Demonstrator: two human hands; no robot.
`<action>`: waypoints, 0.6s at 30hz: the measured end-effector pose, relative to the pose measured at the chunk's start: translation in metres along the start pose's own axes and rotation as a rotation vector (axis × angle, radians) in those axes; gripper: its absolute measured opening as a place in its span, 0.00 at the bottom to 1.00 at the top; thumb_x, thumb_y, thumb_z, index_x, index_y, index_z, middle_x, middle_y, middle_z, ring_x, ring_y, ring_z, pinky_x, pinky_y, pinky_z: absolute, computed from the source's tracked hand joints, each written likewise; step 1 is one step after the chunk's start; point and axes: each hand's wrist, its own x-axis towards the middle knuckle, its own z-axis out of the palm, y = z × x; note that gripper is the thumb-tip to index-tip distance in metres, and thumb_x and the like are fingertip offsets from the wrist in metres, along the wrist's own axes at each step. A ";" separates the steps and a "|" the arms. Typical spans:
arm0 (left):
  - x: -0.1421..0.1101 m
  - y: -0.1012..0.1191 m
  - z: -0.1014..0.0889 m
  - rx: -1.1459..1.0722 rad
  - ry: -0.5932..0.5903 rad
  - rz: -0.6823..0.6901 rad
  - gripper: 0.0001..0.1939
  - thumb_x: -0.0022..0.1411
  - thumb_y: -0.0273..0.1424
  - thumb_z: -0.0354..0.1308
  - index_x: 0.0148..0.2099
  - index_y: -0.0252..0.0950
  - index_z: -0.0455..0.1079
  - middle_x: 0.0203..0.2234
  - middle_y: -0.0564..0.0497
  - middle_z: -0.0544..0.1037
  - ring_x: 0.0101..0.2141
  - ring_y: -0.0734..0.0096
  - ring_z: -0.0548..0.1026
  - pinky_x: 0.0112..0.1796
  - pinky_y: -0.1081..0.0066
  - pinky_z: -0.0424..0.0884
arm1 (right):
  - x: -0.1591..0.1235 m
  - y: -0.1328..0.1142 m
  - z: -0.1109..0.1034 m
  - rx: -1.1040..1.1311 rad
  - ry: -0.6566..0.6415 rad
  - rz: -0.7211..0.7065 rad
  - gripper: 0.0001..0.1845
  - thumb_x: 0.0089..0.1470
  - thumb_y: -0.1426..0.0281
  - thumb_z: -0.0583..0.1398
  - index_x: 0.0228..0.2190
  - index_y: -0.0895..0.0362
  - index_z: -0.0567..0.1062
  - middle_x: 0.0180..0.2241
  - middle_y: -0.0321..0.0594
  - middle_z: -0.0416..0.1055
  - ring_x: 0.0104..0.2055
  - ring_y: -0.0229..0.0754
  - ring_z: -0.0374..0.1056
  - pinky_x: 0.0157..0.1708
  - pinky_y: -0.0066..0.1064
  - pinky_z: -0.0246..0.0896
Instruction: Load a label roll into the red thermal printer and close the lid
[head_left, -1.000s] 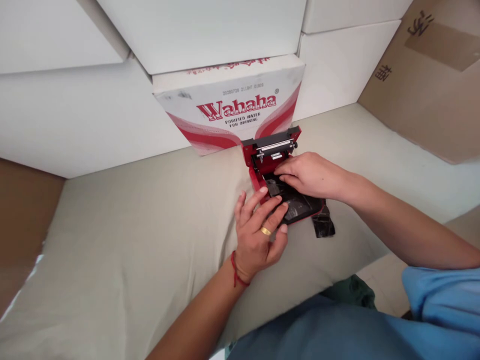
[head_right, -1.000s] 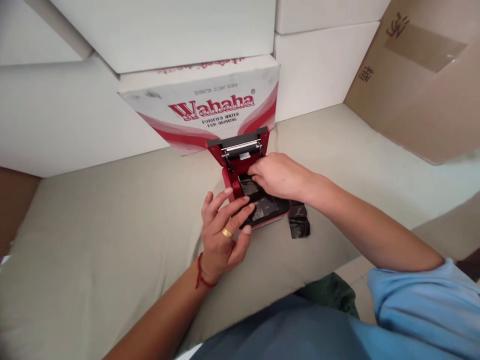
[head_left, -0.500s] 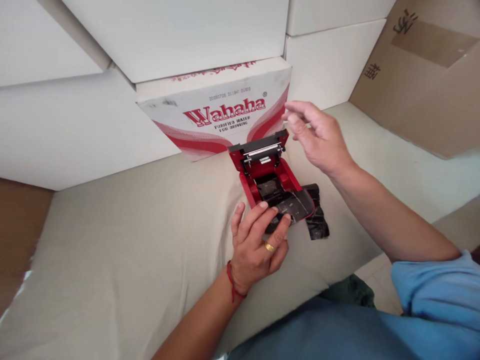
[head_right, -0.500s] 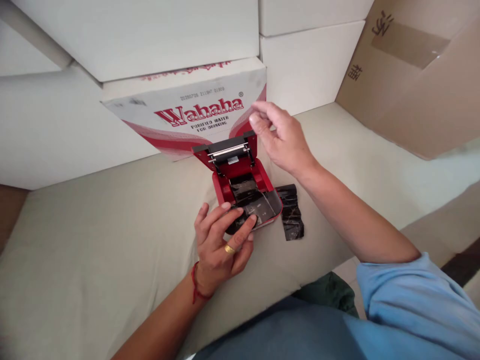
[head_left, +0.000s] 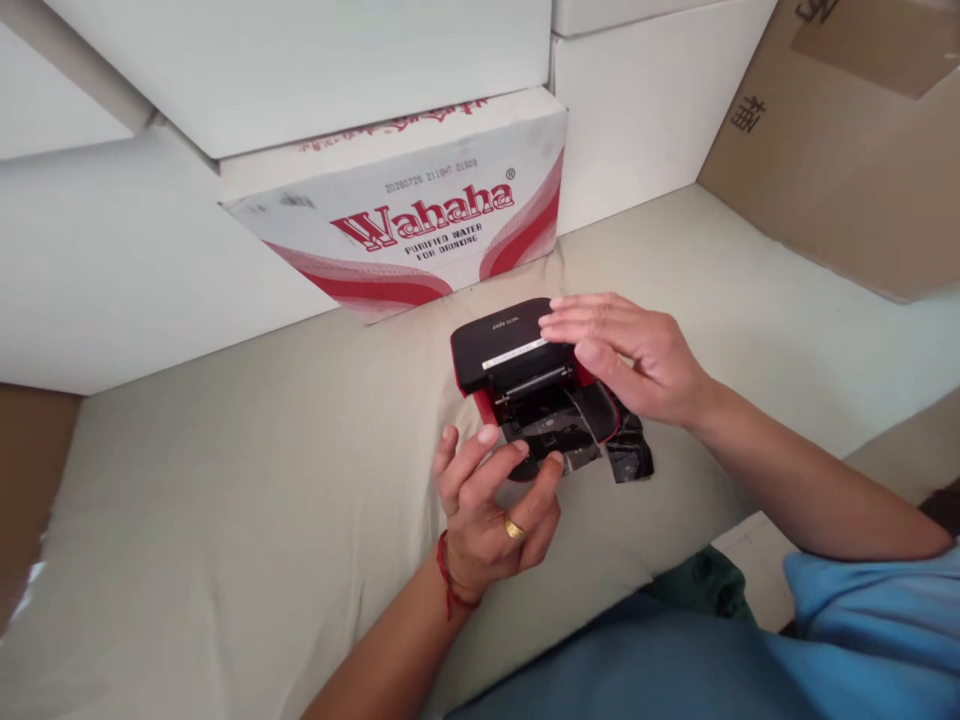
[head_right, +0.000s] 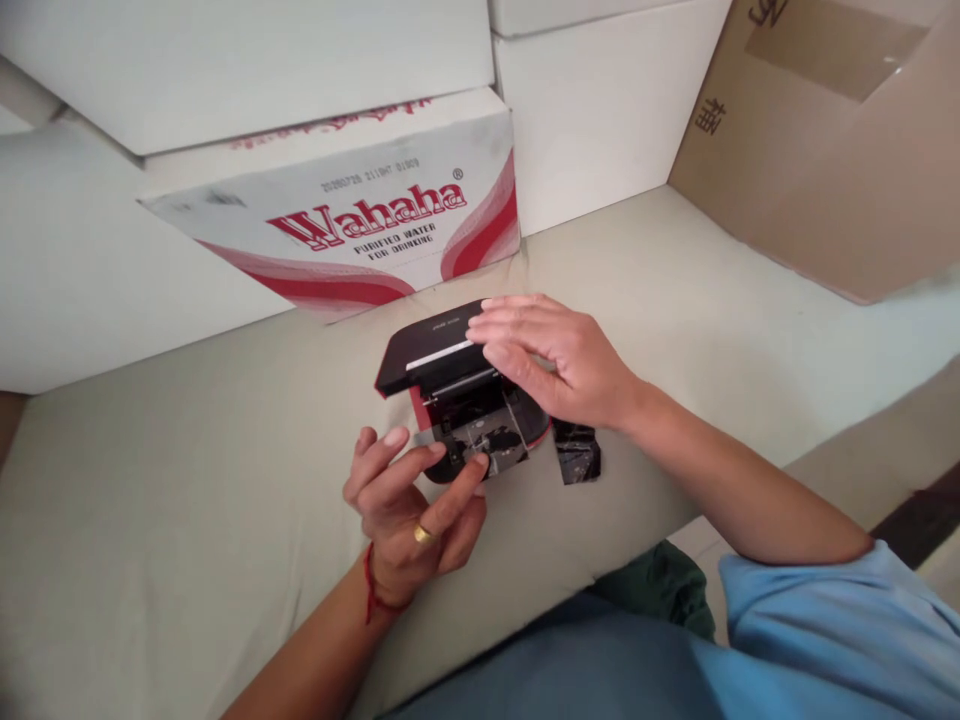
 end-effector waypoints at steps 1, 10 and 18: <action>0.000 0.000 0.000 -0.003 -0.002 -0.003 0.23 0.58 0.24 0.64 0.54 0.50 0.81 0.49 0.47 0.75 0.65 0.54 0.69 0.75 0.48 0.59 | -0.008 0.001 0.000 -0.014 -0.023 -0.012 0.18 0.76 0.62 0.57 0.53 0.49 0.86 0.55 0.43 0.86 0.65 0.48 0.78 0.71 0.48 0.69; -0.004 -0.020 0.001 -0.244 -0.042 -0.144 0.31 0.71 0.35 0.60 0.74 0.52 0.65 0.58 0.46 0.80 0.65 0.51 0.76 0.74 0.36 0.59 | -0.043 0.015 0.018 0.011 0.016 -0.068 0.19 0.73 0.71 0.58 0.56 0.51 0.85 0.57 0.43 0.85 0.63 0.46 0.80 0.66 0.45 0.76; 0.008 -0.049 -0.011 -0.390 -0.145 -0.395 0.24 0.83 0.41 0.42 0.64 0.50 0.79 0.61 0.51 0.83 0.70 0.55 0.74 0.76 0.41 0.56 | -0.047 0.012 0.024 0.050 0.082 -0.053 0.19 0.72 0.71 0.57 0.55 0.52 0.85 0.55 0.45 0.86 0.63 0.49 0.80 0.65 0.48 0.76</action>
